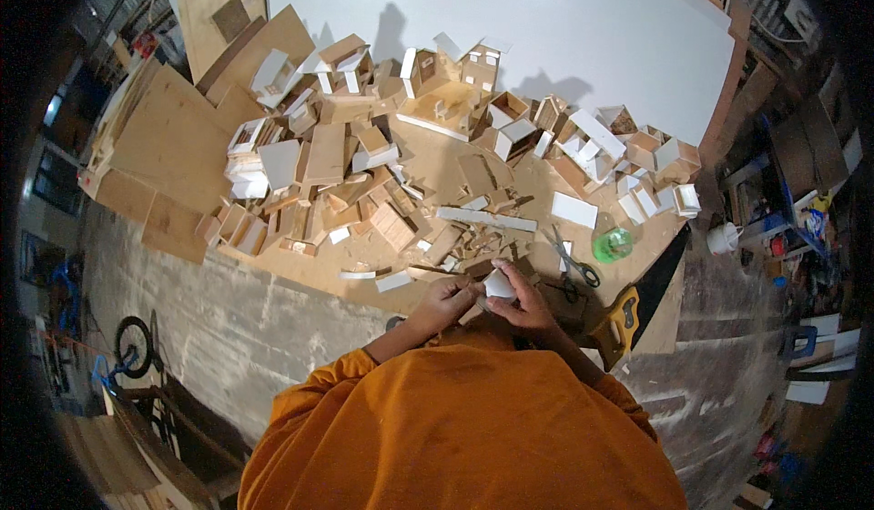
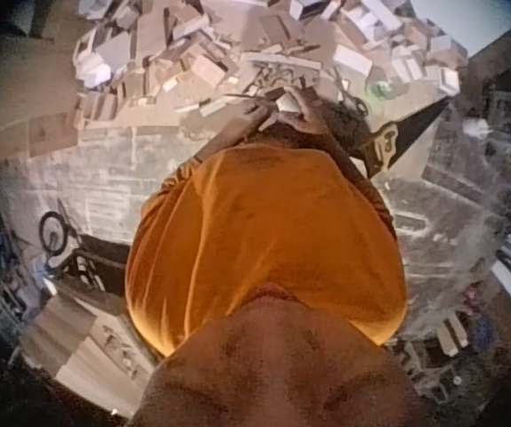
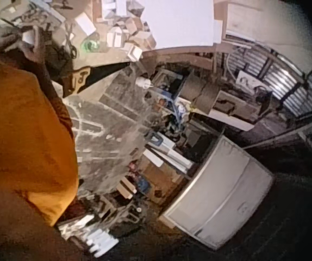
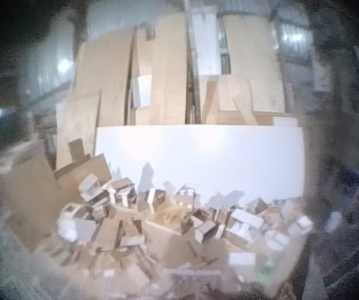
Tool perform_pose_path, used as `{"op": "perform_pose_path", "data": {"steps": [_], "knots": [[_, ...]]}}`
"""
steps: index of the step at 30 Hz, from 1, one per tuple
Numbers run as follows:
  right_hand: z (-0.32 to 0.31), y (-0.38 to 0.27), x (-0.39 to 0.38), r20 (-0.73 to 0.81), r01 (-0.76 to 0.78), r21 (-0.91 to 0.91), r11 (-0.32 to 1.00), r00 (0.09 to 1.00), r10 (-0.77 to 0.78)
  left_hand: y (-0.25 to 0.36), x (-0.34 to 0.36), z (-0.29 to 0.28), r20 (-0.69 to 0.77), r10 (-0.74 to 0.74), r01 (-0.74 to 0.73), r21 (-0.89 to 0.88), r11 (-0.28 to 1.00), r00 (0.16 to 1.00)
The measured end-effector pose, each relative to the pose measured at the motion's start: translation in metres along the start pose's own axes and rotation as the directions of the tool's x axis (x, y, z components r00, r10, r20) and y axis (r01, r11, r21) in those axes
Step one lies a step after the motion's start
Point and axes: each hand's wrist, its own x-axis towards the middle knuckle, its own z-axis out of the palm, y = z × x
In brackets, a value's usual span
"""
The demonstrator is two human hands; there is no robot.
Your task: The person constructs small architectural models from wood scraps, using a saw to cut wood pieces and then assembling them by hand on a workbench.
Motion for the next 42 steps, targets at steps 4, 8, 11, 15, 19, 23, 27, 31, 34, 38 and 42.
{"op": "perform_pose_path", "data": {"steps": [4, 8, 11, 15, 19, 23, 27, 31, 34, 38, 42], "knots": [[0.000, -0.005, -0.001, -0.017, -0.049, -0.002, 0.999, 0.999, 0.049, 0.022, -0.004, 0.001, -0.046, -0.196, 0.190, -0.104, 0.976, 0.980], [-0.012, -0.002, 0.000, -0.058, -0.001, -0.128, 0.992, 0.998, -0.007, 0.013, -0.003, 0.000, 0.010, -0.083, 0.084, -0.083, 0.993, 0.996], [-0.020, -0.010, 0.001, -0.070, -0.047, -0.131, 0.990, 0.997, 0.038, 0.007, 0.000, -0.006, 0.226, -0.190, 0.226, -0.146, 0.963, 0.955], [-0.031, -0.014, 0.004, -0.173, -0.169, -0.056, 0.984, 0.972, 0.157, 0.014, -0.003, -0.012, 0.307, -0.121, 0.181, -0.175, 0.968, 0.944], [-0.050, -0.024, 0.014, -0.282, -0.171, -0.264, 0.949, 0.955, 0.094, 0.013, -0.011, -0.018, 0.284, 0.054, 0.032, -0.289, 0.957, 0.957], [-0.065, -0.004, 0.020, -0.349, -0.160, -0.480, 0.863, 0.937, -0.021, 0.018, -0.025, -0.026, 0.231, -0.080, 0.157, -0.338, 0.928, 0.970], [-0.075, 0.002, 0.040, -0.373, -0.151, -0.533, 0.833, 0.925, -0.071, 0.012, -0.030, -0.031, 0.155, -0.140, 0.193, -0.418, 0.888, 0.978], [-0.083, 0.011, 0.059, -0.408, -0.190, -0.636, 0.748, 0.905, -0.117, 0.007, -0.029, -0.030, 0.039, -0.058, 0.069, -0.435, 0.898, 0.998], [-0.085, 0.018, 0.071, -0.439, -0.195, -0.621, 0.759, 0.889, -0.130, 0.000, -0.031, -0.034, 0.008, -0.043, 0.042, -0.431, 0.901, 0.999], [-0.084, 0.026, 0.081, -0.467, -0.247, -0.474, 0.845, 0.884, -0.004, 0.003, -0.040, -0.040, -0.017, -0.056, 0.043, -0.439, 0.898, 0.998], [-0.081, 0.025, 0.086, -0.444, -0.250, -0.583, 0.773, 0.895, -0.045, 0.014, -0.057, -0.043, -0.073, -0.206, 0.162, -0.390, 0.906, 0.976]]}}
